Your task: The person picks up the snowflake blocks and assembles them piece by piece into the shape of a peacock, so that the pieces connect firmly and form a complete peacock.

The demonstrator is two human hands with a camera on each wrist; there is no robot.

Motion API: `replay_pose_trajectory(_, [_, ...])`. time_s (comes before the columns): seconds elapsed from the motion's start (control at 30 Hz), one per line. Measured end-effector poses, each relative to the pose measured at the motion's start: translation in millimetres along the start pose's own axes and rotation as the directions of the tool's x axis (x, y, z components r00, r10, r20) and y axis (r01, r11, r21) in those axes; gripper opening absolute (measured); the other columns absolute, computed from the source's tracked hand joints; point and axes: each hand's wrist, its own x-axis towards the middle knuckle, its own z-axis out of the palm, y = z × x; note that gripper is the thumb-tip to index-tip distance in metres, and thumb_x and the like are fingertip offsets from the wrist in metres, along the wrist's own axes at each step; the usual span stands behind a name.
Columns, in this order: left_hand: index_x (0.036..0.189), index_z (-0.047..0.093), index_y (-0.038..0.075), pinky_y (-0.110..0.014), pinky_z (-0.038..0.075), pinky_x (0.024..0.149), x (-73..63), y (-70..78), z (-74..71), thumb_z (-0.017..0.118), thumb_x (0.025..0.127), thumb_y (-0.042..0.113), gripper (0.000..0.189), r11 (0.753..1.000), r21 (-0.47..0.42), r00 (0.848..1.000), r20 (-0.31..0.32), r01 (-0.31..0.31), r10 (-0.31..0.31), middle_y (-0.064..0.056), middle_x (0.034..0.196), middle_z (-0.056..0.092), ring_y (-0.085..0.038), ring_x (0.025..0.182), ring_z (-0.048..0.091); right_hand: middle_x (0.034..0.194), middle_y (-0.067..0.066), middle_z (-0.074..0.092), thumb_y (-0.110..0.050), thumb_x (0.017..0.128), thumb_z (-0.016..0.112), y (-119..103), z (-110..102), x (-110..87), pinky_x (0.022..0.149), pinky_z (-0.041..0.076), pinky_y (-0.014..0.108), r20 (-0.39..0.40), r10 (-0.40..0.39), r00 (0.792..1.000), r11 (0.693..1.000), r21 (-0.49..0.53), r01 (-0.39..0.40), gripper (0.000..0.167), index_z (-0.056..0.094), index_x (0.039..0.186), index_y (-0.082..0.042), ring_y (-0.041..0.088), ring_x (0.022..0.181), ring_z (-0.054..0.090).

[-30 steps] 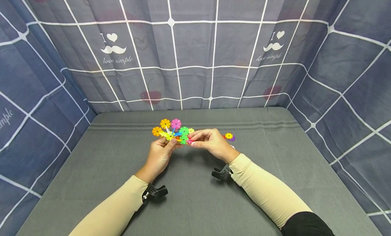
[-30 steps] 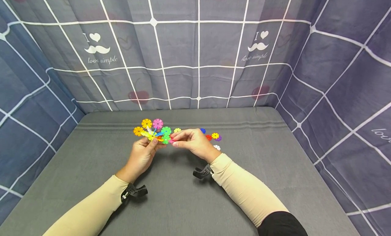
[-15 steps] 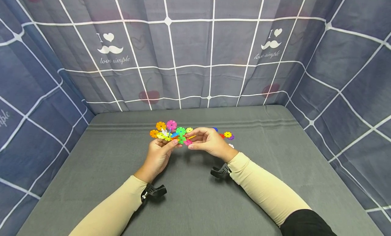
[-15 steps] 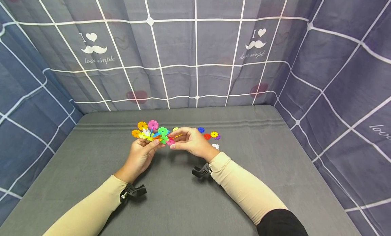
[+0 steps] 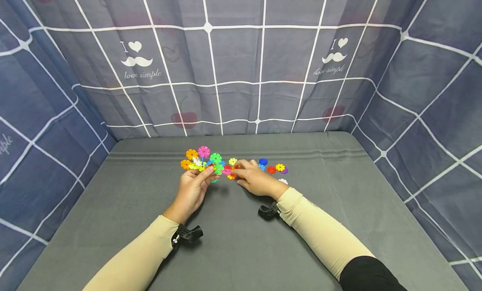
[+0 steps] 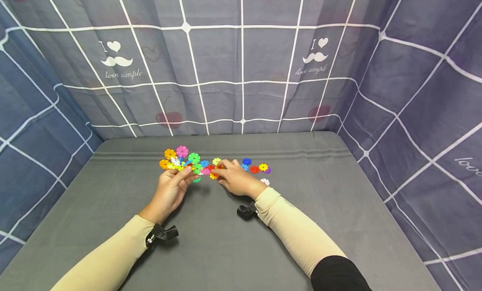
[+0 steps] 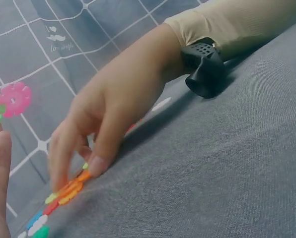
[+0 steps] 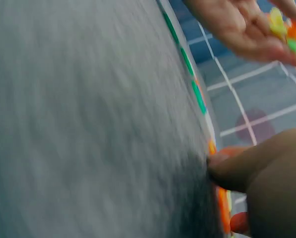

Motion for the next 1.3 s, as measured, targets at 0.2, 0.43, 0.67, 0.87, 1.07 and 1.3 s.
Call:
replay_pose_trajectory(0.2, [0.099,0.058,-0.005,-0.041,0.061,0.086,-2.8,-0.5,-0.2,0.071,0.101,-0.001,0.014,1.0,0.007,0.999,-0.036,0.012,-0.012,-0.013,0.093,0.071,-0.023,0.083,0.072,0.128,0.007,0.067,-0.007,0.097,0.078,-7,5,1.7,0.099,0.048,0.038,-0.03,-0.135,0.99,0.99,-0.035,0.134,0.018,0.079,0.115,-0.006,0.029,0.113,0.056])
replay_pose_trajectory(0.43, [0.108,0.056,-0.004,-0.042,0.06,0.086,-8.7,-6.3,-0.6,0.07,0.101,0.0,0.016,0.996,0.07,0.998,-0.029,0.059,-0.057,-0.011,0.096,0.071,-0.024,0.083,0.071,0.098,-0.003,0.069,-0.006,0.088,0.087,-7,1,-8.9,0.08,0.052,0.027,-0.005,-0.019,1.0,0.963,0.268,0.02,0.022,0.075,0.107,-0.007,0.014,0.085,0.062])
replay_pose_trajectory(0.67, [0.117,0.059,-0.012,-0.042,0.06,0.089,-8.2,-9.0,1.2,0.071,0.095,-0.01,0.026,0.985,0.148,0.996,0.011,0.09,-0.093,-0.015,0.101,0.072,-0.026,0.087,0.073,0.088,0.009,0.072,0.004,0.093,0.079,-13,-18,-12.4,0.069,0.061,0.047,-0.096,0.27,0.958,0.674,0.729,-0.117,0.016,0.075,0.109,0.006,0.026,0.074,0.069])
replay_pose_trajectory(0.87, [0.12,0.061,-0.018,-0.04,0.06,0.088,-6.4,-8.1,2.3,0.072,0.09,-0.018,0.032,0.971,0.22,0.994,0.038,0.096,-0.106,-0.017,0.102,0.075,-0.022,0.09,0.073,0.096,0.016,0.075,0.008,0.096,0.073,-25,-25,-8.1,0.075,0.062,0.053,-0.13,0.272,0.954,0.618,0.783,-0.069,0.011,0.074,0.107,0.007,0.04,0.082,0.073])
replay_pose_trajectory(1.07, [0.117,0.059,-0.019,-0.043,0.06,0.086,-8.4,-5.7,1.1,0.069,0.093,-0.018,0.026,0.971,0.213,0.99,0.061,0.112,-0.127,-0.018,0.1,0.075,-0.023,0.087,0.074,0.095,0.015,0.075,0.003,0.092,0.079,-31,-22,-6.5,0.072,0.063,0.041,-0.194,0.233,0.953,0.718,0.695,-0.034,0.01,0.076,0.101,-0.001,0.027,0.08,0.073])
replay_pose_trajectory(1.3, [0.112,0.058,-0.017,-0.042,0.062,0.082,-7.5,-6.3,-1.9,0.067,0.093,-0.021,0.022,0.978,0.18,0.992,0.052,0.107,-0.118,-0.017,0.095,0.074,-0.023,0.083,0.075,0.095,0.001,0.075,0.008,0.085,0.085,-31,-22,-4.0,0.072,0.06,0.028,-0.38,-0.019,0.925,0.91,0.377,0.174,0.018,0.078,0.097,-0.003,0.011,0.079,0.069])
